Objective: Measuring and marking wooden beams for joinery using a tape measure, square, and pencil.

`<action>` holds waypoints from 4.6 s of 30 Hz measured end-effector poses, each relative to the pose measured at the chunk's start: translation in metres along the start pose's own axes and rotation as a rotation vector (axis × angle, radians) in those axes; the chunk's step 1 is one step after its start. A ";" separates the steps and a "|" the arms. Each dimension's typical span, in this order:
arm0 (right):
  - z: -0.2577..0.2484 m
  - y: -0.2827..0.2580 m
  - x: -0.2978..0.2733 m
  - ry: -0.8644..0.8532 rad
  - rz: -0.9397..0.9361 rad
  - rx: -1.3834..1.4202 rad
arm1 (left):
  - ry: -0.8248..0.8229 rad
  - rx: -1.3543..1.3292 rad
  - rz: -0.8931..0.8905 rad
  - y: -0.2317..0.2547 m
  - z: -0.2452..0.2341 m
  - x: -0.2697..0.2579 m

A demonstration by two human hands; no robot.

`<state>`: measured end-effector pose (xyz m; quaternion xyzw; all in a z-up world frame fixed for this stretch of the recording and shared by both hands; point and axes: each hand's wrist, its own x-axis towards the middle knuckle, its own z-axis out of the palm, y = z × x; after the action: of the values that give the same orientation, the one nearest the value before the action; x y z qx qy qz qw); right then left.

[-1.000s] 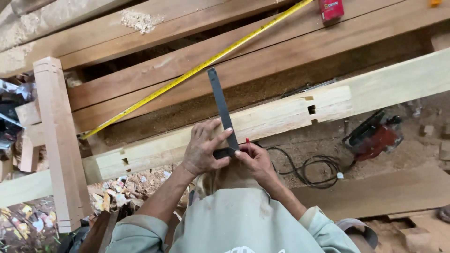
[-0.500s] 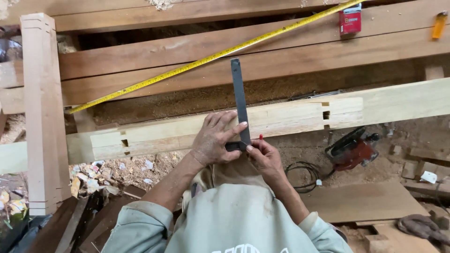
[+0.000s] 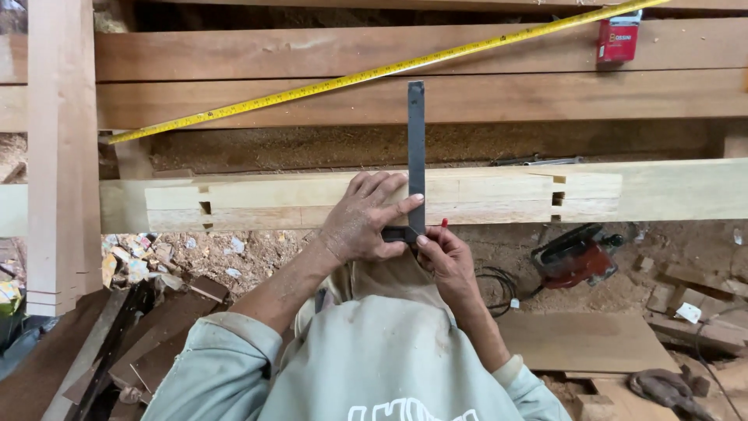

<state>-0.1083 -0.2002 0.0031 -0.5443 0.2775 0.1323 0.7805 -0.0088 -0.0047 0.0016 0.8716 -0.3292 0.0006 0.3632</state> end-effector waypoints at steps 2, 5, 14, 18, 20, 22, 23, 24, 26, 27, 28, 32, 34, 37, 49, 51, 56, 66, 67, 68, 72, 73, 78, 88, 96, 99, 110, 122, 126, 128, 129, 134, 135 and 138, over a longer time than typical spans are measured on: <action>-0.001 -0.001 0.000 -0.005 -0.004 0.004 | 0.003 -0.006 0.000 0.000 0.001 0.000; 0.003 -0.006 -0.003 0.005 0.009 0.003 | -0.008 0.009 0.001 0.000 0.000 -0.001; 0.002 -0.003 -0.002 0.013 -0.015 0.001 | -0.014 0.020 0.019 0.000 -0.001 0.000; 0.011 -0.015 -0.003 0.022 -0.036 -0.012 | -0.028 0.036 0.026 0.000 -0.002 0.001; 0.012 -0.015 -0.003 0.041 -0.047 -0.007 | -0.044 0.029 0.031 0.000 -0.002 0.001; 0.008 -0.010 -0.002 0.058 -0.031 -0.044 | -0.061 0.048 0.012 0.000 -0.001 0.001; 0.007 -0.010 0.000 0.068 -0.037 -0.042 | -0.063 0.044 0.023 -0.001 0.000 0.002; 0.007 -0.009 0.000 0.062 -0.031 -0.051 | -0.066 0.058 0.018 -0.001 0.001 0.001; 0.008 -0.011 -0.001 0.057 -0.024 -0.059 | -0.071 0.073 0.012 -0.001 0.000 0.000; 0.009 -0.014 -0.002 0.063 -0.015 -0.065 | -0.066 0.064 0.013 0.000 -0.001 0.001; 0.010 -0.018 -0.002 0.067 -0.006 -0.072 | -0.059 0.056 0.014 0.000 -0.002 0.001; 0.009 -0.016 -0.002 0.071 0.010 -0.080 | -0.057 0.039 0.013 0.001 -0.003 0.002; 0.008 -0.014 -0.002 0.082 0.019 -0.087 | -0.042 0.057 0.017 0.003 -0.005 0.003; 0.010 -0.010 -0.002 0.102 0.038 -0.063 | -0.038 0.020 0.010 0.004 -0.008 0.004; 0.011 -0.015 -0.005 0.077 0.023 0.020 | -0.017 0.005 0.010 0.003 -0.007 0.004; 0.009 -0.013 -0.003 0.057 0.015 0.015 | -0.018 0.008 0.011 0.002 -0.006 0.003; 0.004 -0.007 -0.001 0.034 0.003 0.016 | -0.008 0.014 0.013 0.001 -0.005 0.002; 0.001 -0.022 -0.002 0.042 -0.016 -0.256 | -0.032 0.012 0.011 0.002 -0.006 0.003; -0.002 -0.028 -0.002 0.040 -0.028 -0.439 | -0.038 0.010 0.013 0.001 -0.007 0.003; -0.010 -0.031 -0.003 0.039 -0.029 -0.439 | -0.037 0.011 0.013 0.001 -0.007 0.004; -0.015 -0.059 -0.010 0.221 -0.157 -0.865 | -0.033 0.016 0.011 0.002 -0.006 0.003; -0.010 -0.071 -0.012 0.244 -0.283 -0.815 | -0.031 0.019 0.013 0.002 -0.006 0.003; -0.002 -0.078 0.000 0.185 -0.396 -0.729 | -0.032 0.021 0.025 0.001 -0.004 0.003; 0.032 -0.080 0.020 0.231 -0.635 -0.636 | -0.036 0.034 0.027 0.002 -0.009 0.005; 0.036 -0.079 0.022 0.234 -0.650 -0.656 | -0.035 0.036 0.033 0.001 -0.009 0.005; 0.037 -0.082 0.022 0.234 -0.643 -0.664 | -0.030 0.031 0.034 0.002 -0.010 0.006; 0.038 -0.091 0.016 0.238 -0.507 -0.596 | -0.051 0.039 0.025 0.002 -0.009 0.005; 0.036 -0.092 0.002 0.273 -0.407 -0.660 | -0.050 0.035 0.025 0.002 -0.006 0.004; 0.033 -0.090 0.000 0.245 -0.430 -0.708 | -0.070 0.049 0.023 0.001 -0.005 0.003; 0.029 -0.088 -0.005 0.240 -0.425 -0.732 | -0.073 0.043 0.021 0.002 -0.006 0.003; 0.029 -0.088 -0.009 0.236 -0.411 -0.740 | -0.073 0.047 0.019 0.003 -0.007 0.003; 0.030 -0.083 -0.008 0.254 -0.426 -0.783 | -0.086 0.053 0.023 0.003 -0.008 0.004; 0.030 -0.083 -0.004 0.246 -0.450 -0.779 | -0.093 0.053 0.020 0.004 -0.010 0.006; 0.029 -0.083 -0.001 0.241 -0.467 -0.779 | -0.107 0.057 0.024 0.006 -0.013 0.007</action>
<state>-0.0584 -0.2041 0.0757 -0.8561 0.1660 -0.0167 0.4892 -0.0033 -0.0038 0.0162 0.8764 -0.3583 -0.0323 0.3202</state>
